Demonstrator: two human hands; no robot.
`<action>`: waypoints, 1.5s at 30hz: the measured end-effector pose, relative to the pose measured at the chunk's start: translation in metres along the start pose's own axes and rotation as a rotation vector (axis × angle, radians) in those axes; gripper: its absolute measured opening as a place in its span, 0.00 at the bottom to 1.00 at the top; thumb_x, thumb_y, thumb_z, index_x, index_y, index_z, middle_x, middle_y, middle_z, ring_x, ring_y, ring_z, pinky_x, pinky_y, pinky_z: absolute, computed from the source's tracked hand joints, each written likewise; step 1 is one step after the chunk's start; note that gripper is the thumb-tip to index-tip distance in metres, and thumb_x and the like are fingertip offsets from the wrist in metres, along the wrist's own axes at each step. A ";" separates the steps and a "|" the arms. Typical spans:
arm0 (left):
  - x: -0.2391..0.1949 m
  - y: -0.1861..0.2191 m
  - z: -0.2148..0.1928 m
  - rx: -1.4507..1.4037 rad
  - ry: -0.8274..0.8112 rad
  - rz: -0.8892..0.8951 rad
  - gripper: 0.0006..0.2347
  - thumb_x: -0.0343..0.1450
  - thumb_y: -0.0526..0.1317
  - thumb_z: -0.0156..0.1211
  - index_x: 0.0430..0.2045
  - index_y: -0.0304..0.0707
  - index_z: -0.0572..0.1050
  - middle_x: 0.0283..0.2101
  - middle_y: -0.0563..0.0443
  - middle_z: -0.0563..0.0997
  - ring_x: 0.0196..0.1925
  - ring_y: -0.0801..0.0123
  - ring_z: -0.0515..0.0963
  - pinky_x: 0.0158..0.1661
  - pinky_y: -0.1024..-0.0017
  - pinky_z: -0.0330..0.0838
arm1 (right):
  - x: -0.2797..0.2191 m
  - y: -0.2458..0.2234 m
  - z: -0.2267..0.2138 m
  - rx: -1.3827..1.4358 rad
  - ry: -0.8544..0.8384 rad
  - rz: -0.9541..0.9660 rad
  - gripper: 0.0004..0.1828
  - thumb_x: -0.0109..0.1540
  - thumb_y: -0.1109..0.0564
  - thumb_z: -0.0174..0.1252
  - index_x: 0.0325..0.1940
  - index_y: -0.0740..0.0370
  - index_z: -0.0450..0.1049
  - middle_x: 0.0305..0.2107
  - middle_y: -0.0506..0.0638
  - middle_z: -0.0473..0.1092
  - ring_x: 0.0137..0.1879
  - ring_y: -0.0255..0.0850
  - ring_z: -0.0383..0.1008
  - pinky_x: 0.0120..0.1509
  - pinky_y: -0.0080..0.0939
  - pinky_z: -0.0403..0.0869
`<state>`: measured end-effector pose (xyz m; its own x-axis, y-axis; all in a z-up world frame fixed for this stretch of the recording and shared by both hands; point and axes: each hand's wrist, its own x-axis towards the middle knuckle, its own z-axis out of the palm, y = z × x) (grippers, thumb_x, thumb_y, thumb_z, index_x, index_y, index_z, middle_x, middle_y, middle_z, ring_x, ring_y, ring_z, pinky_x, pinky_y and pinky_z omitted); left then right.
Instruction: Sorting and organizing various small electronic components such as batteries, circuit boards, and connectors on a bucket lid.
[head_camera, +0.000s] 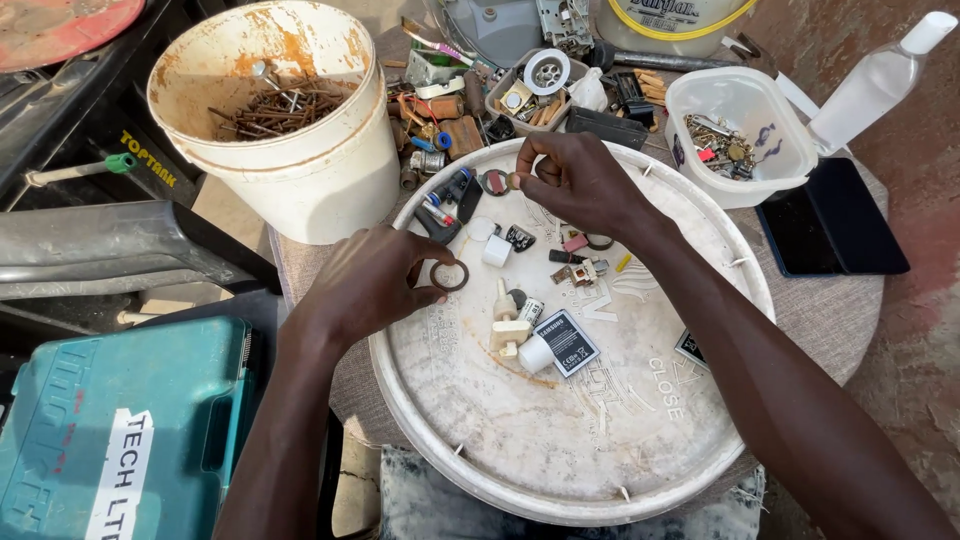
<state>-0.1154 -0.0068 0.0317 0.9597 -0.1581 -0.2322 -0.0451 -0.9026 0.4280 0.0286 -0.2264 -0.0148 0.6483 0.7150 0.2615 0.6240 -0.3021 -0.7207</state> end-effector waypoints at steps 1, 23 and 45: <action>0.000 -0.002 0.002 0.031 0.013 -0.001 0.13 0.62 0.37 0.66 0.40 0.52 0.82 0.20 0.48 0.80 0.29 0.49 0.82 0.37 0.59 0.75 | 0.000 0.003 -0.001 0.030 0.002 -0.016 0.04 0.63 0.67 0.54 0.39 0.63 0.73 0.07 0.45 0.58 0.14 0.37 0.55 0.28 0.38 0.62; 0.014 -0.014 0.013 -0.491 0.384 0.176 0.12 0.75 0.45 0.54 0.23 0.41 0.78 0.22 0.62 0.70 0.24 0.80 0.62 0.28 0.75 0.58 | -0.101 0.093 -0.151 -0.776 0.564 0.571 0.07 0.62 0.49 0.67 0.35 0.53 0.81 0.19 0.53 0.71 0.27 0.47 0.68 0.27 0.55 0.63; 0.189 0.048 0.042 -1.101 0.249 0.596 0.10 0.75 0.37 0.54 0.27 0.33 0.80 0.13 0.56 0.64 0.13 0.83 0.62 0.19 0.82 0.58 | -0.030 0.032 -0.074 0.935 0.300 0.570 0.29 0.69 0.41 0.39 0.48 0.70 0.73 0.33 0.62 0.76 0.34 0.43 0.80 0.12 0.18 0.58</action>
<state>0.0524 -0.0966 -0.0279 0.9014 -0.2359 0.3631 -0.3471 0.1077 0.9316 0.0607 -0.3041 0.0017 0.8904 0.4060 -0.2059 -0.2847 0.1436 -0.9478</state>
